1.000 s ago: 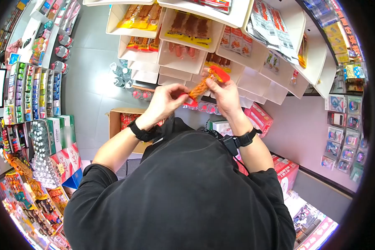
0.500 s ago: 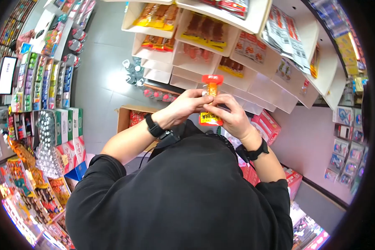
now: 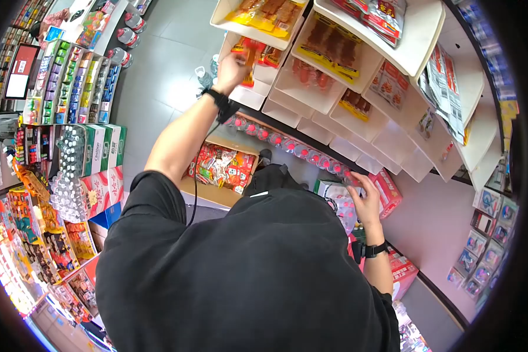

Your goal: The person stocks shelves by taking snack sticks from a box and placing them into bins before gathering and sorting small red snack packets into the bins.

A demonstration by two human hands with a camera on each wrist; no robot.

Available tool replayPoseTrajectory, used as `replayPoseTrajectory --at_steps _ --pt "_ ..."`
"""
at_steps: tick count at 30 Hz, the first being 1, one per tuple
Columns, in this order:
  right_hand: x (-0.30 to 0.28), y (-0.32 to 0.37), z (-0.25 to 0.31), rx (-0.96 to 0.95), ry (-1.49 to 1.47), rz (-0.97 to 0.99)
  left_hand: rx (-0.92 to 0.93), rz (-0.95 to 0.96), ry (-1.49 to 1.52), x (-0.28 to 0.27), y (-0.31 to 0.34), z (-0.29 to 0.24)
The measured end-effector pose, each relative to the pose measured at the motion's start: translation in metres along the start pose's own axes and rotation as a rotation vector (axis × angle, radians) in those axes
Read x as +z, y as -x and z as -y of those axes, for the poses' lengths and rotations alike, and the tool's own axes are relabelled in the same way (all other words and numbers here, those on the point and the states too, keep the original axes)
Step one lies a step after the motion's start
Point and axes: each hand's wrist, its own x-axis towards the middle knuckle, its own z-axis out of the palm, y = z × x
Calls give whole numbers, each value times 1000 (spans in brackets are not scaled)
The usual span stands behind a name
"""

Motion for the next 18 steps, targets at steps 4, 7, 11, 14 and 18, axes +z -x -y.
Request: replayPoseTrajectory --at_steps 4,7,11,14,18 --pt "4 11 -12 161 -51 -6 17 35 -127 19 -80 3" --pt "4 15 -14 221 -54 -43 456 -244 -102 23 -100 -28" --pt "-2 25 -25 210 13 -65 490 -296 -285 48 -120 -6" --pt "-2 41 -35 312 -81 -121 459 -341 -359 64 -124 1" --pt "-1 57 -48 298 -57 -180 428 -403 -462 76 -126 4"
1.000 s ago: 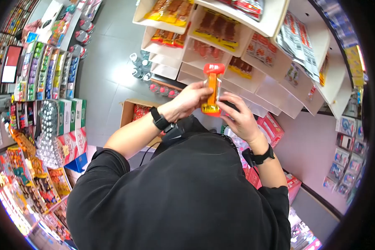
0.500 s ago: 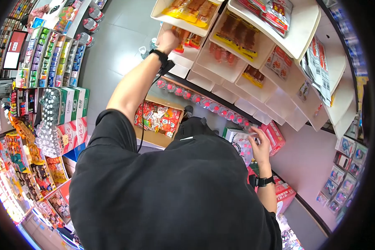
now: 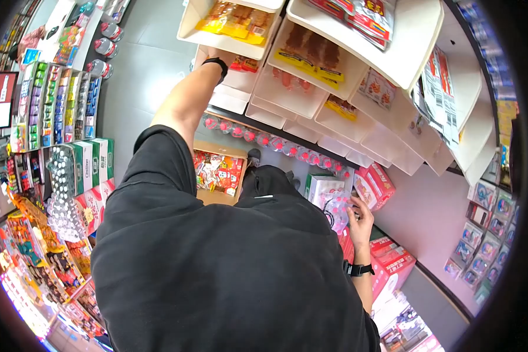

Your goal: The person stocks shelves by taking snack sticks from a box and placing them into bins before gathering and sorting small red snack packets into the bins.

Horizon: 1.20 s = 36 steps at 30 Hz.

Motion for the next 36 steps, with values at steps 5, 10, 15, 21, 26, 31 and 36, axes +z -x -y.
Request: replayPoseTrajectory --at_steps 5,10,15,21,26,31,36 --pt "-5 7 -12 42 4 27 105 180 62 -55 -4 -18" --pt "-6 -2 -27 -33 15 94 114 262 -89 -75 66 -26" --pt "-2 -1 -63 -53 -82 194 46 356 -37 -149 230 -32" --pt "13 12 -168 -5 -110 423 -301 1226 -315 -233 503 -3" --pt "54 34 -330 348 -240 592 -553 1538 -231 -355 709 -31" --pt "71 87 -423 759 -286 659 -728 1642 -167 -450 770 -78" --pt "84 125 -418 805 -357 651 -587 1388 -190 -455 734 -79"
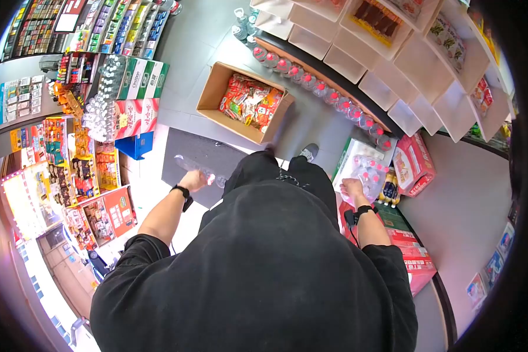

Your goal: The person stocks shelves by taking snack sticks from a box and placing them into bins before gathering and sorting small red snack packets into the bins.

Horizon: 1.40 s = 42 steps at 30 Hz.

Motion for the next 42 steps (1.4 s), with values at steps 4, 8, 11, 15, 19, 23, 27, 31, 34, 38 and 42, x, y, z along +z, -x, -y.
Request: replayPoseTrajectory --at_steps 4,8,11,15,19,23,27,31,34,38,42 --pt "28 -1 13 -40 44 -14 82 -235 124 -41 -41 -33" --pt "49 -50 26 -85 201 16 168 -292 259 -101 -36 -115" --pt "74 -74 49 -160 262 34 335 -273 324 -107 -47 -118" --pt "135 -46 80 -173 106 -65 466 -187 112 -103 -68 -67" --pt "210 -37 66 -143 12 -129 564 -111 -154 -112 -114 8" --pt "304 -31 51 -40 -46 -171 679 -34 -341 -134 -175 47" --pt "389 -55 36 -52 79 -87 761 -96 -228 -136 -225 55" --pt "437 -99 43 -96 332 -31 773 -116 -93 -89 -277 48" --pt "453 -154 30 -188 447 -101 765 -69 -82 -61 -296 33" --pt "475 -227 24 -224 563 -258 811 -106 44 -3 -325 27" --pt "502 -327 8 -177 757 -469 862 -264 78 33 -328 39"
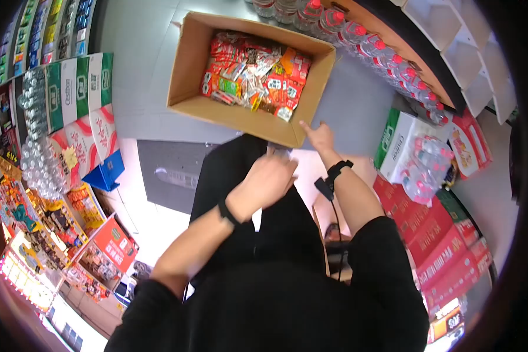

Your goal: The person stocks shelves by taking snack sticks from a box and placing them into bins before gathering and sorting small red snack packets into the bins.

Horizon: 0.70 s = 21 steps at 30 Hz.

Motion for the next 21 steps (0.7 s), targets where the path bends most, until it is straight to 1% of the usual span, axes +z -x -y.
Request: replayPoseTrajectory --at_steps 1,2,3,4,5,7,9,11,12,13,15,16,17,18,20,21 --pt "8 -21 8 -2 -25 -10 -22 -60 27 1 9 0" --pt "9 -31 11 -23 -86 44 -91 -48 63 5 19 0" --pt "22 -31 1 -26 -141 113 -125 -43 113 15 30 4" --pt "43 -41 -5 21 -173 62 -156 9 135 24 40 8" --pt "56 -51 -14 37 -193 71 -155 35 124 38 46 12" --pt "67 -63 -30 -3 -231 60 -196 84 264 58 60 19" --pt "58 -58 -33 -17 -296 20 -188 110 270 60 67 27" --pt "45 -51 -31 -30 -286 -10 -188 199 257 47 78 36" --pt "47 -51 -34 -33 -286 -11 -188 196 256 38 86 46" --pt "47 -53 -55 9 -280 -50 -151 176 207 39 86 47" --pt "31 -71 -138 53 -292 -98 -101 162 142 63 62 20" --pt "27 -76 -172 71 -293 -120 -99 194 58 69 56 13" --pt "19 -80 -196 86 -291 -147 -93 221 -26 70 51 10" --pt "5 -83 -215 91 -294 -153 -74 212 -52 72 47 7" --pt "-19 -79 -253 138 -207 -214 -43 229 -74 74 35 -1" --pt "-29 -74 -263 156 -210 -211 -19 235 -87 71 32 -4"
